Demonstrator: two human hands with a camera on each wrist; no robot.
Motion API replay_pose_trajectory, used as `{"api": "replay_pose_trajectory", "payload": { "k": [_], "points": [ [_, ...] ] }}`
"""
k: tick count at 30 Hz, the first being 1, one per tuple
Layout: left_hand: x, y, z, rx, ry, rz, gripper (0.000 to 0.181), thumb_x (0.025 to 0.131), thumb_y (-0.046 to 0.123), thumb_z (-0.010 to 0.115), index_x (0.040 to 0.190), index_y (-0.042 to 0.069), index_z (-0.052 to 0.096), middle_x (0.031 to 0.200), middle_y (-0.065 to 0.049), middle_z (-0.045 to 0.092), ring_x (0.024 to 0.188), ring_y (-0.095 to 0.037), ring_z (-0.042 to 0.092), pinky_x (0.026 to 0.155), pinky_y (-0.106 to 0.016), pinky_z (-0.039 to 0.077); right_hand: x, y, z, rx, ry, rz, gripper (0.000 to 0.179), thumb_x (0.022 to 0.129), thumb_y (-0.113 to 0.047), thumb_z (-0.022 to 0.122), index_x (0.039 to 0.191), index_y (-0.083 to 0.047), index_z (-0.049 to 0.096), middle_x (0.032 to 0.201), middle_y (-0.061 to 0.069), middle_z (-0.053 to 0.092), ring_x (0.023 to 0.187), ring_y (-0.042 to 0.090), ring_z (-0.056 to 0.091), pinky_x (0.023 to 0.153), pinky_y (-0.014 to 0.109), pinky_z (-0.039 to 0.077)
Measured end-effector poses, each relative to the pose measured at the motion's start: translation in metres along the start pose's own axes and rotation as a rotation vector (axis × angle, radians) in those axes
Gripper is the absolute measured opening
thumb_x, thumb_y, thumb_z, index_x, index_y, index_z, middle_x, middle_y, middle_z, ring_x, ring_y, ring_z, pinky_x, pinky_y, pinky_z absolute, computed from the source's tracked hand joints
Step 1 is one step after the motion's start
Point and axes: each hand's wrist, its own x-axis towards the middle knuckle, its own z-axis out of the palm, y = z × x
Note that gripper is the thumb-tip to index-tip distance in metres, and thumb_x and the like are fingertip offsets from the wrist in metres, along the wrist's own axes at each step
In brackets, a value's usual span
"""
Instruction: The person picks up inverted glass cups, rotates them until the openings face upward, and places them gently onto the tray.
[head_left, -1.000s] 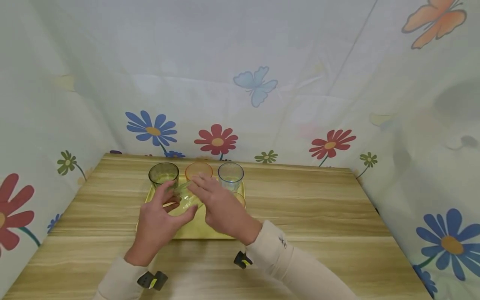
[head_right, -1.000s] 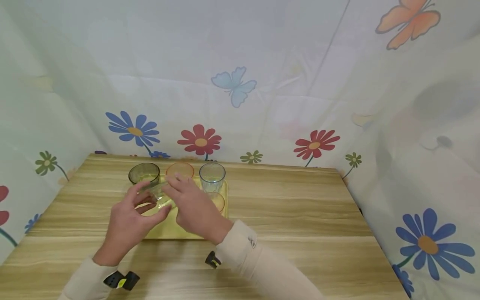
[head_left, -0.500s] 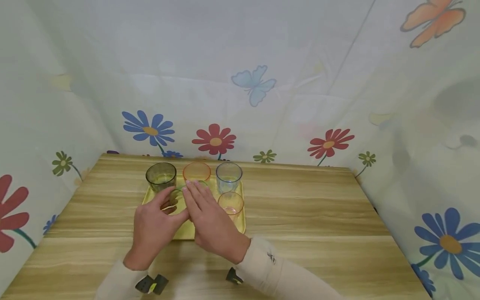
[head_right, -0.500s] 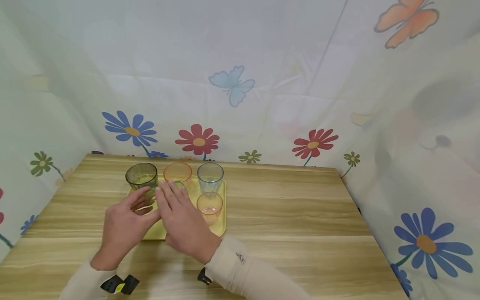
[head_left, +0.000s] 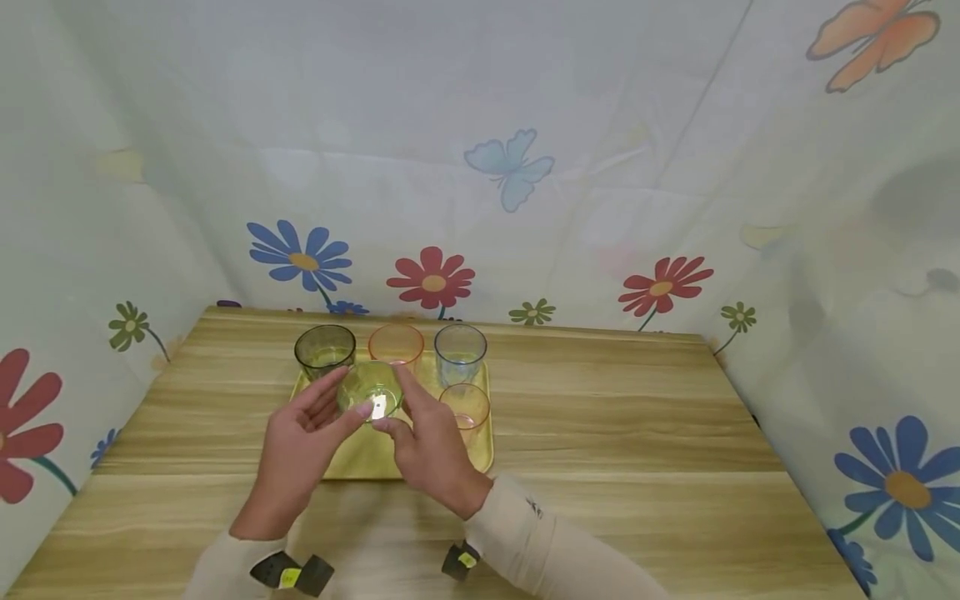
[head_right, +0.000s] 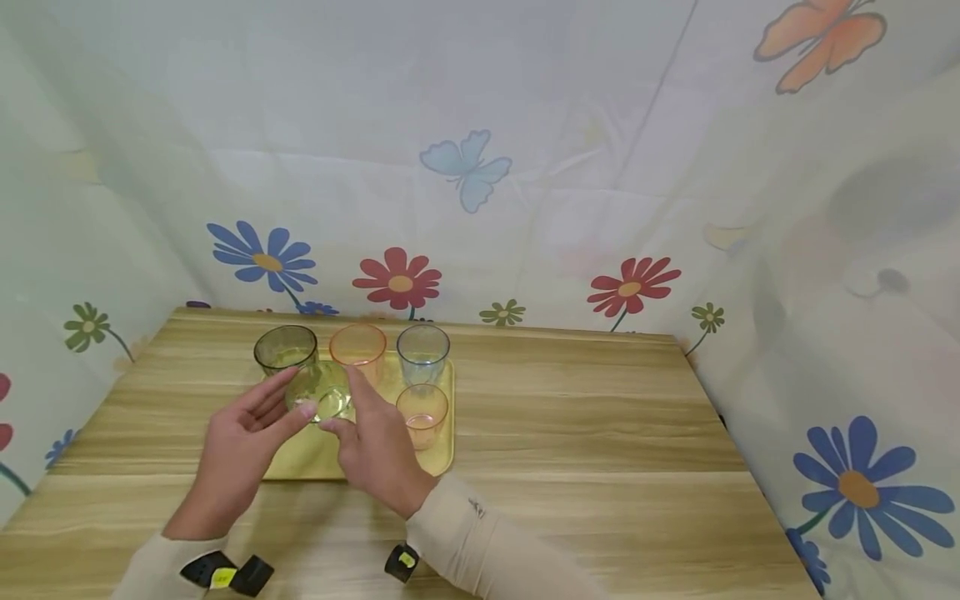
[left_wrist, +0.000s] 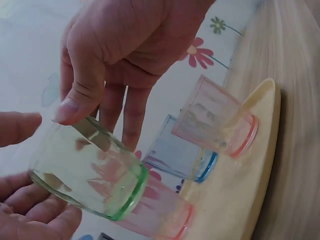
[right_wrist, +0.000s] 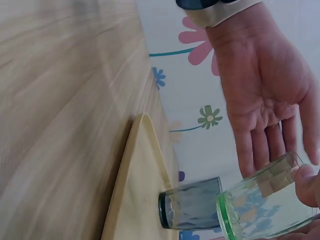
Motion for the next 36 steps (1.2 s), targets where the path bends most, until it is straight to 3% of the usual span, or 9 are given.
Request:
{"api": "replay_pose_trajectory", "payload": {
  "k": [5,8,11,13,16,27,31,34,36],
  "points": [
    [0.003,-0.007,0.003,-0.146,-0.031,0.03,0.059,0.101,0.023,0.071,0.155,0.012,0.051,0.167,-0.011,0.039,0.153,-0.035,0.039,0.095,-0.005,0.048,0.0,0.0,0.006,0.211,0.046,0.032,0.066,0.101,-0.008,0.065,0.16,-0.006,0.036,0.151,0.014,0.059,0.138,0.023,0.06,0.11,0.039,0.052],
    [0.005,-0.01,0.007,-0.213,-0.051,0.039,0.057,0.102,0.019,0.069,0.155,0.01,0.05,0.168,-0.014,0.035,0.154,-0.037,0.034,0.096,-0.006,0.049,0.0,-0.001,0.008,0.214,0.076,0.044,0.065,0.1,-0.007,0.065,0.159,-0.005,0.038,0.146,0.016,0.063,0.135,0.024,0.062,0.109,0.04,0.053],
    [0.008,-0.012,0.01,-0.251,-0.059,0.039,0.056,0.103,0.016,0.067,0.155,0.008,0.049,0.169,-0.015,0.034,0.155,-0.037,0.032,0.097,-0.006,0.049,0.0,-0.003,0.009,0.113,0.097,0.078,0.065,0.1,-0.012,0.066,0.159,-0.006,0.038,0.105,0.013,0.075,0.1,0.012,0.073,0.097,0.03,0.06],
    [0.011,-0.014,0.012,-0.261,-0.055,0.034,0.055,0.104,0.014,0.065,0.155,0.007,0.049,0.168,-0.015,0.035,0.155,-0.036,0.032,0.098,-0.007,0.049,0.001,-0.003,0.01,0.048,0.098,0.111,0.065,0.1,-0.016,0.068,0.158,-0.008,0.04,0.074,0.006,0.064,0.069,0.004,0.06,0.076,0.019,0.057],
    [0.013,-0.015,0.014,-0.276,-0.04,0.022,0.053,0.104,0.009,0.063,0.155,0.004,0.049,0.168,-0.016,0.037,0.156,-0.034,0.031,0.098,-0.005,0.048,0.001,-0.003,0.012,0.01,0.084,0.161,0.065,0.1,-0.018,0.068,0.158,-0.008,0.041,0.06,-0.001,0.043,0.056,0.002,0.034,0.056,0.016,0.036],
    [0.016,-0.025,0.019,-0.286,-0.008,-0.055,0.051,0.103,0.0,0.059,0.154,-0.002,0.048,0.166,-0.017,0.037,0.156,-0.031,0.03,0.094,-0.002,0.047,-0.004,0.002,0.019,-0.023,0.067,0.216,0.066,0.1,-0.018,0.069,0.155,0.006,0.041,0.082,0.014,0.068,0.066,0.005,0.051,0.066,0.018,0.048],
    [0.017,-0.032,0.021,-0.269,-0.003,-0.067,0.051,0.104,0.002,0.06,0.153,0.001,0.049,0.165,-0.016,0.039,0.155,-0.03,0.034,0.094,-0.001,0.046,-0.006,0.006,0.022,-0.027,0.066,0.233,0.067,0.1,-0.017,0.069,0.155,0.008,0.04,0.118,0.023,0.074,0.09,0.015,0.073,0.082,0.027,0.061],
    [0.018,-0.038,0.022,-0.266,-0.004,-0.077,0.051,0.104,0.003,0.06,0.154,0.001,0.049,0.165,-0.015,0.04,0.155,-0.029,0.035,0.095,-0.002,0.046,-0.007,0.01,0.026,-0.034,0.071,0.25,0.066,0.1,-0.017,0.069,0.155,0.008,0.041,0.145,0.026,0.061,0.117,0.03,0.071,0.095,0.038,0.062],
    [0.019,-0.041,0.024,-0.258,-0.008,-0.084,0.05,0.104,0.004,0.06,0.154,0.002,0.05,0.165,-0.013,0.04,0.155,-0.029,0.036,0.095,-0.002,0.045,-0.008,0.012,0.027,-0.037,0.07,0.265,0.066,0.099,-0.017,0.069,0.154,0.007,0.042,0.143,0.025,0.063,0.115,0.029,0.072,0.093,0.036,0.062]
  ]
}}
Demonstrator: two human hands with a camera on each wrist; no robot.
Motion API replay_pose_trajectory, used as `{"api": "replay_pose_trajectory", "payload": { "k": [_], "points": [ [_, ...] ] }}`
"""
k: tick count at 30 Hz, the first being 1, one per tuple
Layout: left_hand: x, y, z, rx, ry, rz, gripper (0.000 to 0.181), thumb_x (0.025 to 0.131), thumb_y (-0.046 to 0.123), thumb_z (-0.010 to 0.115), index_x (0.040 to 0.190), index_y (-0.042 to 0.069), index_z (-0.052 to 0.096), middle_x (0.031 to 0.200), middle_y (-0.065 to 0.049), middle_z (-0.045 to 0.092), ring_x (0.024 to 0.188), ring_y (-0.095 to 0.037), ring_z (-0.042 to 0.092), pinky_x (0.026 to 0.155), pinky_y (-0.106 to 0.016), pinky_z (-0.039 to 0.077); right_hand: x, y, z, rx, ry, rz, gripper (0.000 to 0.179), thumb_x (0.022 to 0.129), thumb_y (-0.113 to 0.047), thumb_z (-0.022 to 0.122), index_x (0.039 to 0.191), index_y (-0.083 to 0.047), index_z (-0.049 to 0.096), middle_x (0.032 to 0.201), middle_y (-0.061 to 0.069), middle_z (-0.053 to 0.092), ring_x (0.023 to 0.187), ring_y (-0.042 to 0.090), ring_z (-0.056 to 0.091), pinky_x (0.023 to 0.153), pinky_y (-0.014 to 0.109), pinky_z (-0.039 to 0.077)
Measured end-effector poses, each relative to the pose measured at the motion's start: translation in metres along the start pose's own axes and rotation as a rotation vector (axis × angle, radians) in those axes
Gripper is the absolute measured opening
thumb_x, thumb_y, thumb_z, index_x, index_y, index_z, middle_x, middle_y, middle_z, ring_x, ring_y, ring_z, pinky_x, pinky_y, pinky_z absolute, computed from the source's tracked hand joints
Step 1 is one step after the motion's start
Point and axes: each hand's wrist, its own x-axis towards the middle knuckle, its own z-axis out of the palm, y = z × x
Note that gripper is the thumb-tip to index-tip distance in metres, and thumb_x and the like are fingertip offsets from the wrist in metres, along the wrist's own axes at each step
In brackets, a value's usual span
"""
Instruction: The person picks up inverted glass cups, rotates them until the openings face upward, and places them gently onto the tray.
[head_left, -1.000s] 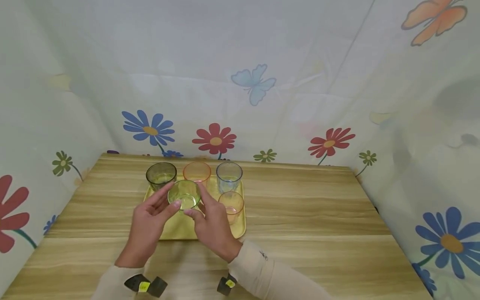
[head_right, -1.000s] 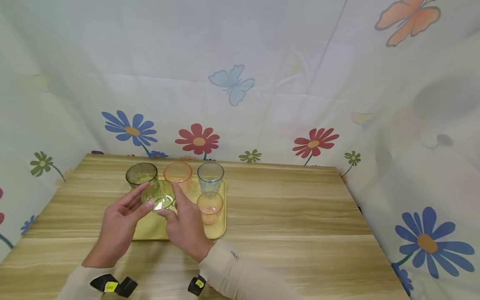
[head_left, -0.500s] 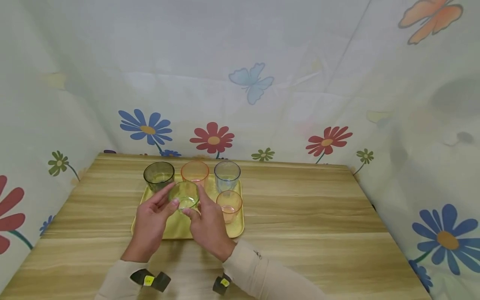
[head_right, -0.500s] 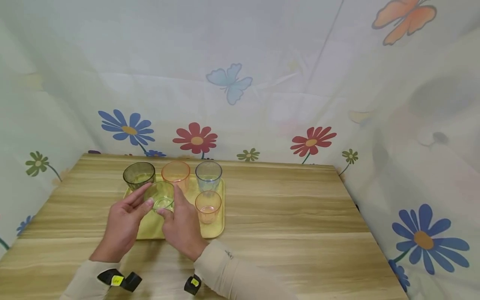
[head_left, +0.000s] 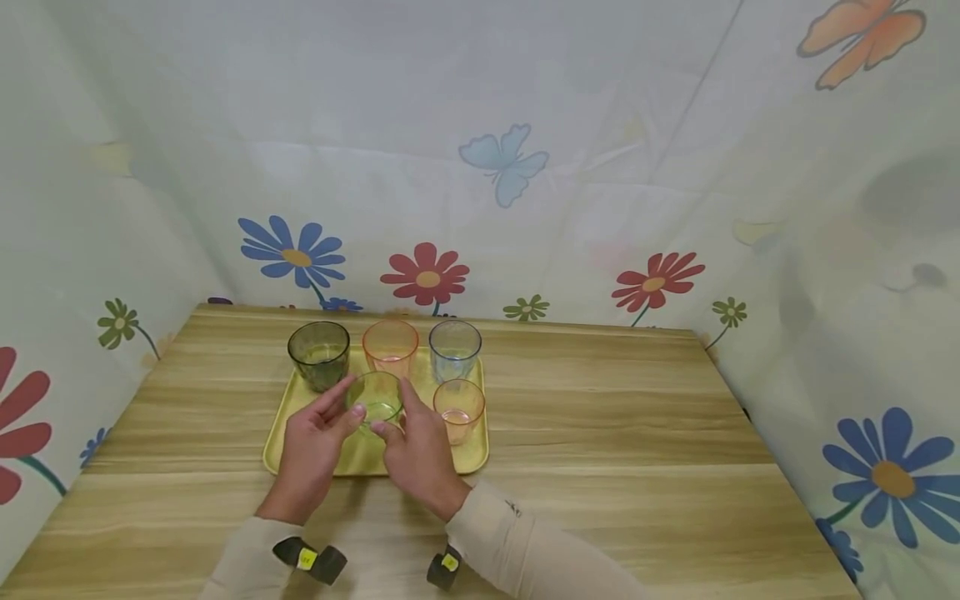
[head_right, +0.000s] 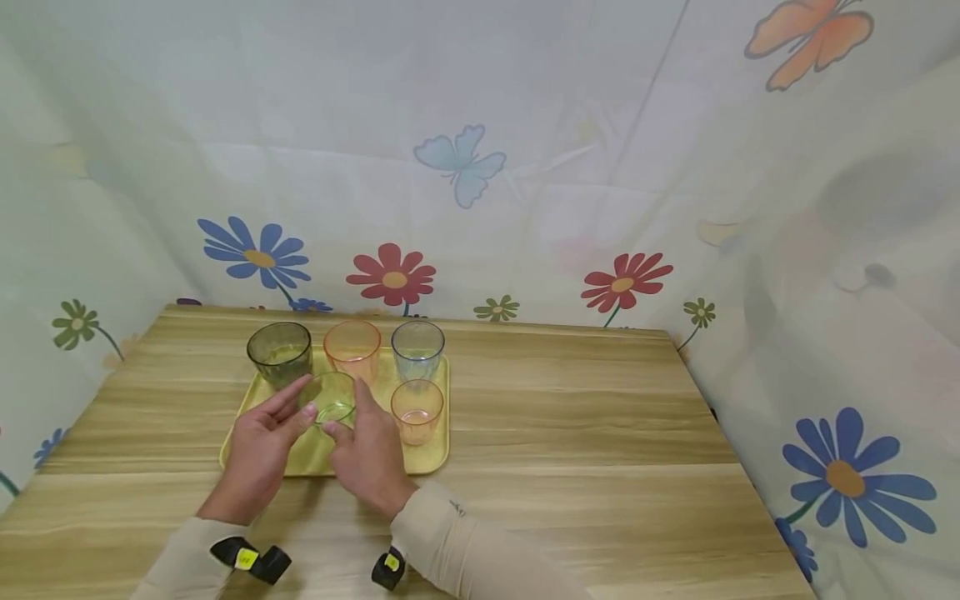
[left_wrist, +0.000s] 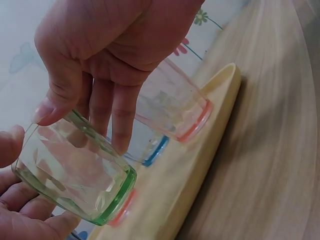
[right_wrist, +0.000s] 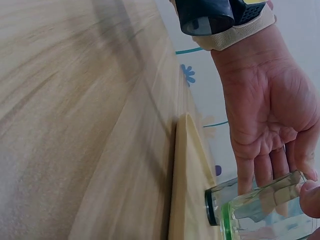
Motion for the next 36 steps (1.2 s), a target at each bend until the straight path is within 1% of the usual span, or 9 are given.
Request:
{"api": "replay_pose_trajectory", "payload": {
  "k": [4,5,7,10,12,16,24,31,36],
  "points": [
    [0.002,-0.005,0.001,0.018,-0.008,-0.01,0.051,0.105,0.006,0.06,0.154,0.004,0.049,0.165,-0.011,0.041,0.155,-0.026,0.036,0.095,-0.001,0.045,0.0,0.005,0.002,0.0,-0.003,0.022,0.065,0.099,-0.017,0.069,0.153,0.007,0.043,0.136,0.024,0.068,0.101,0.021,0.073,0.087,0.031,0.061],
    [0.002,-0.006,0.001,0.018,-0.011,-0.012,0.051,0.105,0.006,0.06,0.154,0.004,0.049,0.166,-0.011,0.04,0.155,-0.026,0.036,0.096,-0.001,0.045,0.0,0.006,0.002,0.003,-0.005,0.026,0.065,0.099,-0.017,0.069,0.154,0.007,0.043,0.129,0.023,0.072,0.094,0.016,0.072,0.083,0.028,0.06],
    [0.003,-0.008,0.001,0.017,-0.013,-0.018,0.051,0.105,0.006,0.06,0.155,0.004,0.049,0.166,-0.011,0.041,0.155,-0.025,0.035,0.096,-0.001,0.045,0.001,0.009,0.003,0.021,-0.015,0.032,0.065,0.099,-0.015,0.069,0.154,0.007,0.043,0.102,0.02,0.077,0.073,0.008,0.064,0.069,0.023,0.055],
    [0.005,-0.011,0.001,0.015,-0.014,-0.029,0.052,0.105,0.006,0.059,0.155,0.005,0.048,0.166,-0.01,0.041,0.155,-0.024,0.036,0.096,-0.001,0.045,0.002,0.011,0.004,0.054,-0.03,0.046,0.064,0.099,-0.014,0.069,0.154,0.006,0.043,0.063,0.005,0.058,0.052,0.002,0.042,0.052,0.019,0.04],
    [0.006,-0.013,0.001,0.012,-0.015,-0.037,0.052,0.105,0.006,0.059,0.156,0.005,0.048,0.166,-0.01,0.041,0.156,-0.023,0.035,0.096,-0.001,0.045,0.002,0.013,0.005,0.071,-0.038,0.057,0.064,0.099,-0.014,0.069,0.154,0.005,0.043,0.054,-0.004,0.042,0.046,0.001,0.036,0.046,0.019,0.033],
    [0.007,-0.016,0.001,0.009,-0.015,-0.042,0.052,0.105,0.005,0.059,0.155,0.006,0.048,0.166,-0.012,0.041,0.155,-0.023,0.036,0.094,-0.002,0.047,0.003,0.014,0.006,0.086,-0.041,0.075,0.064,0.099,-0.013,0.07,0.154,0.005,0.043,0.054,-0.011,0.036,0.045,0.0,0.034,0.046,0.018,0.032],
    [0.01,-0.019,0.003,0.003,-0.011,-0.043,0.052,0.104,0.004,0.06,0.155,0.004,0.048,0.164,-0.013,0.043,0.155,-0.025,0.037,0.093,-0.002,0.048,0.005,0.017,0.006,0.097,-0.055,0.107,0.065,0.099,-0.012,0.07,0.155,0.004,0.043,0.053,-0.009,0.039,0.045,0.0,0.036,0.046,0.019,0.033],
    [0.01,-0.021,0.005,0.0,-0.002,-0.053,0.052,0.104,0.005,0.06,0.155,0.003,0.048,0.163,-0.012,0.046,0.153,-0.024,0.039,0.092,-0.002,0.048,0.004,0.022,0.008,0.096,-0.049,0.085,0.064,0.098,-0.012,0.07,0.154,0.004,0.044,0.055,-0.01,0.04,0.047,-0.001,0.036,0.046,0.018,0.033],
    [0.007,-0.022,0.004,0.007,-0.007,-0.07,0.052,0.105,0.006,0.059,0.156,0.004,0.047,0.162,-0.011,0.047,0.155,-0.022,0.036,0.093,-0.001,0.046,0.003,0.027,0.01,0.132,-0.084,0.092,0.066,0.1,-0.011,0.068,0.156,0.007,0.039,0.053,-0.008,0.038,0.045,-0.001,0.035,0.043,0.018,0.031]
  ]
}}
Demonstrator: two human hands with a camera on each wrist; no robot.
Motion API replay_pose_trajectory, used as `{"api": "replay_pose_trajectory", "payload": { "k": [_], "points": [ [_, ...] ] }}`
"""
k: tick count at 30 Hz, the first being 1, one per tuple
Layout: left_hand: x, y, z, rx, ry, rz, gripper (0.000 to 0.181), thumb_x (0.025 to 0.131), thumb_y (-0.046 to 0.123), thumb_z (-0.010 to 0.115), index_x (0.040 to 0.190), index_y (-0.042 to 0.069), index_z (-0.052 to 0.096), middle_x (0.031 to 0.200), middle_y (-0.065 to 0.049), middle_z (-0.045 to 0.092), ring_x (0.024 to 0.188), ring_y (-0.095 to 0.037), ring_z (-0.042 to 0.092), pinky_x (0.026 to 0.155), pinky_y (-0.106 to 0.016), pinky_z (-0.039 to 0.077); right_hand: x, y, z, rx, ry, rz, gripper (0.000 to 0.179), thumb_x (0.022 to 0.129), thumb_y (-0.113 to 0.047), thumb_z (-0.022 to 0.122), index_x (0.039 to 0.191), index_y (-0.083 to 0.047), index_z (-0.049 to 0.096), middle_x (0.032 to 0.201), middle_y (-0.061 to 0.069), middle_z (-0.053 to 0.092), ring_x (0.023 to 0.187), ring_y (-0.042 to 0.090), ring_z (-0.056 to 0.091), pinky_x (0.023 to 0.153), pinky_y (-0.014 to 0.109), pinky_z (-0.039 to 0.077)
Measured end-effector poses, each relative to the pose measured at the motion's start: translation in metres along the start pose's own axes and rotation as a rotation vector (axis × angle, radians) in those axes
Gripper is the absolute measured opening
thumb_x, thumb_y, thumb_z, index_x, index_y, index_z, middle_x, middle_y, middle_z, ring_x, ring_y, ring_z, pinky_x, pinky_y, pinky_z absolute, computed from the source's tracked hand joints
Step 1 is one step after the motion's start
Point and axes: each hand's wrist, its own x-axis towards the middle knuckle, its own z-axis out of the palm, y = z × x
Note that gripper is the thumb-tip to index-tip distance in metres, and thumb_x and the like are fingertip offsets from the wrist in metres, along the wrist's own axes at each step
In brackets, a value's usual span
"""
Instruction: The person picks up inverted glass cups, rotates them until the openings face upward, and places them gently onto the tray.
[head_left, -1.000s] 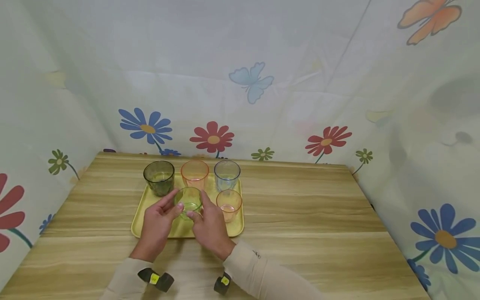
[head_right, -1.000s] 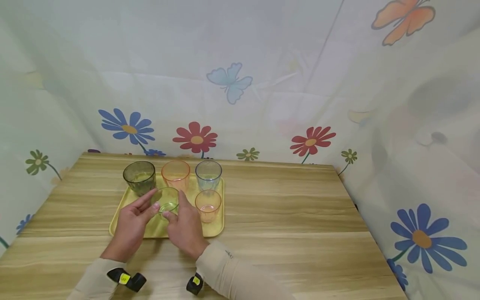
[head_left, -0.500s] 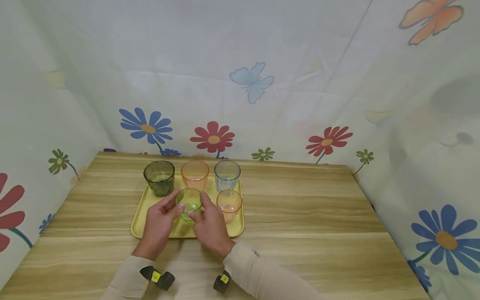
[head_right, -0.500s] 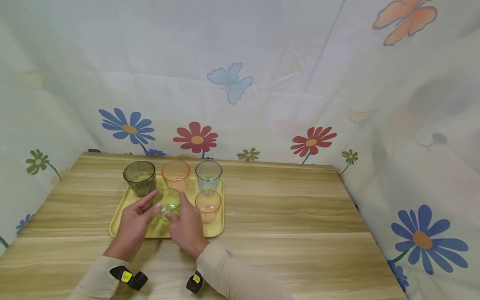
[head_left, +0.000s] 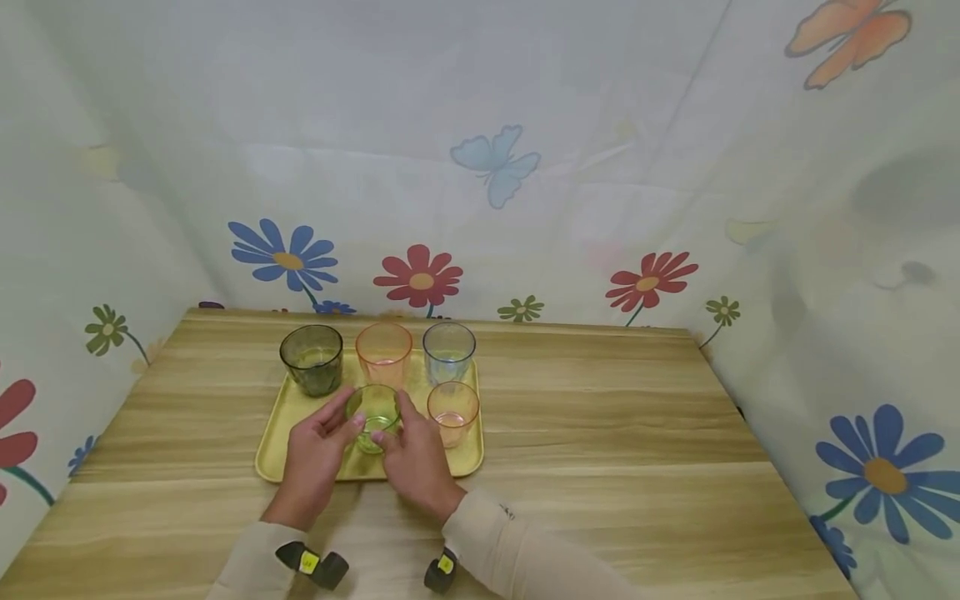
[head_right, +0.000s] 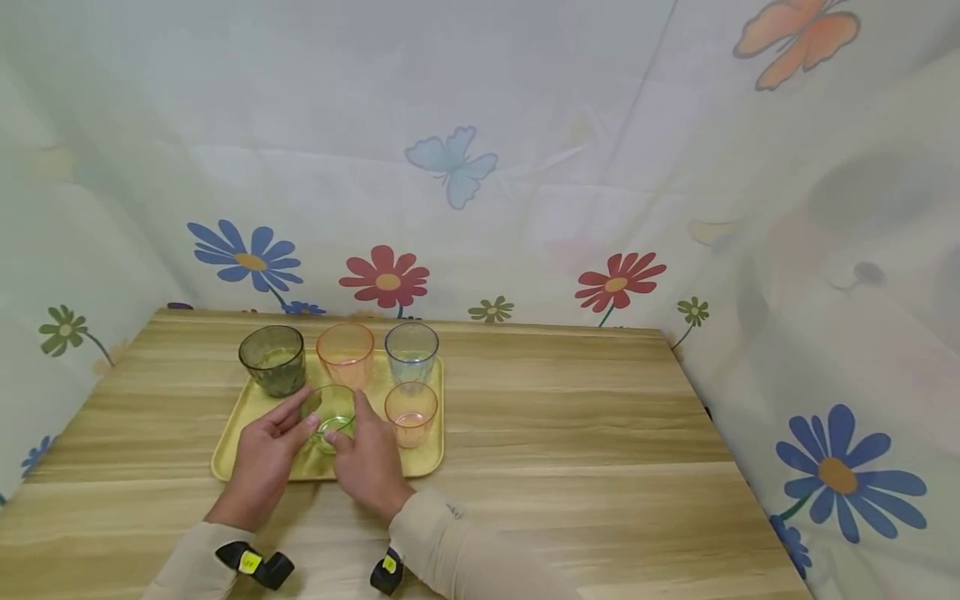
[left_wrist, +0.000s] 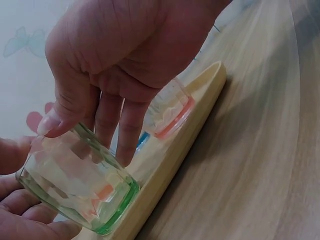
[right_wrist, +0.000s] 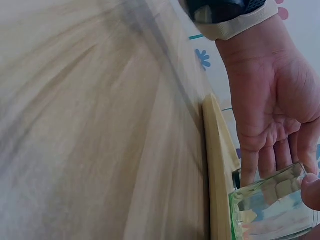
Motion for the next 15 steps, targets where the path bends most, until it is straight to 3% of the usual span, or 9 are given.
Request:
{"api": "replay_pose_trajectory", "payload": {
  "k": [2,4,5,6,8,11,15],
  "points": [
    [-0.001,-0.001,0.0,0.004,-0.005,0.007,0.053,0.105,0.007,0.059,0.156,0.004,0.046,0.162,-0.01,0.047,0.156,-0.022,0.035,0.094,-0.001,0.046,-0.001,0.001,-0.001,-0.004,-0.004,0.004,0.066,0.101,-0.013,0.067,0.157,0.005,0.038,0.059,-0.001,0.054,0.051,0.002,0.044,0.05,0.018,0.041],
    [-0.001,-0.002,0.0,0.019,-0.014,0.019,0.053,0.106,0.008,0.059,0.157,0.005,0.046,0.162,-0.01,0.046,0.156,-0.023,0.035,0.094,0.0,0.045,-0.002,0.0,-0.002,-0.012,0.001,0.007,0.067,0.102,-0.015,0.067,0.158,0.004,0.037,0.088,0.012,0.074,0.071,0.008,0.064,0.068,0.022,0.056],
    [0.0,-0.002,0.0,0.042,-0.019,0.027,0.053,0.106,0.009,0.06,0.157,0.005,0.046,0.163,-0.009,0.046,0.155,-0.024,0.035,0.094,0.001,0.044,-0.003,0.0,-0.003,-0.011,-0.001,0.01,0.067,0.102,-0.016,0.066,0.159,0.003,0.035,0.111,0.018,0.076,0.089,0.014,0.071,0.083,0.028,0.06],
    [0.0,-0.003,0.001,0.067,-0.024,0.036,0.053,0.106,0.011,0.06,0.157,0.006,0.046,0.163,-0.009,0.046,0.155,-0.025,0.036,0.095,0.001,0.043,-0.004,-0.001,-0.003,-0.012,-0.005,0.011,0.069,0.103,-0.018,0.064,0.161,0.003,0.033,0.134,0.021,0.069,0.111,0.02,0.07,0.099,0.035,0.058],
    [0.001,-0.004,0.001,0.131,-0.041,0.06,0.054,0.106,0.013,0.06,0.158,0.007,0.045,0.163,-0.009,0.045,0.155,-0.026,0.037,0.101,-0.002,0.042,-0.008,-0.001,-0.004,-0.018,-0.014,0.011,0.07,0.105,-0.022,0.062,0.163,0.001,0.028,0.165,0.019,0.04,0.147,0.026,0.048,0.121,0.047,0.043],
    [0.0,-0.003,0.001,0.25,-0.06,0.094,0.056,0.107,0.022,0.061,0.159,0.009,0.044,0.165,-0.009,0.042,0.154,-0.027,0.038,0.113,-0.019,0.042,-0.013,-0.004,-0.006,-0.038,-0.039,-0.012,0.073,0.108,-0.027,0.056,0.166,-0.002,0.02,0.175,0.014,0.019,0.162,0.028,0.021,0.13,0.054,0.026],
    [-0.002,0.0,-0.005,0.367,-0.068,0.162,0.063,0.105,0.033,0.063,0.16,0.009,0.042,0.165,-0.015,0.041,0.152,-0.031,0.042,0.119,-0.039,0.039,-0.019,-0.011,-0.012,-0.098,-0.052,-0.101,0.072,0.109,-0.031,0.054,0.167,-0.007,0.019,0.177,0.01,0.015,0.165,0.026,0.013,0.131,0.054,0.023]
  ]
}}
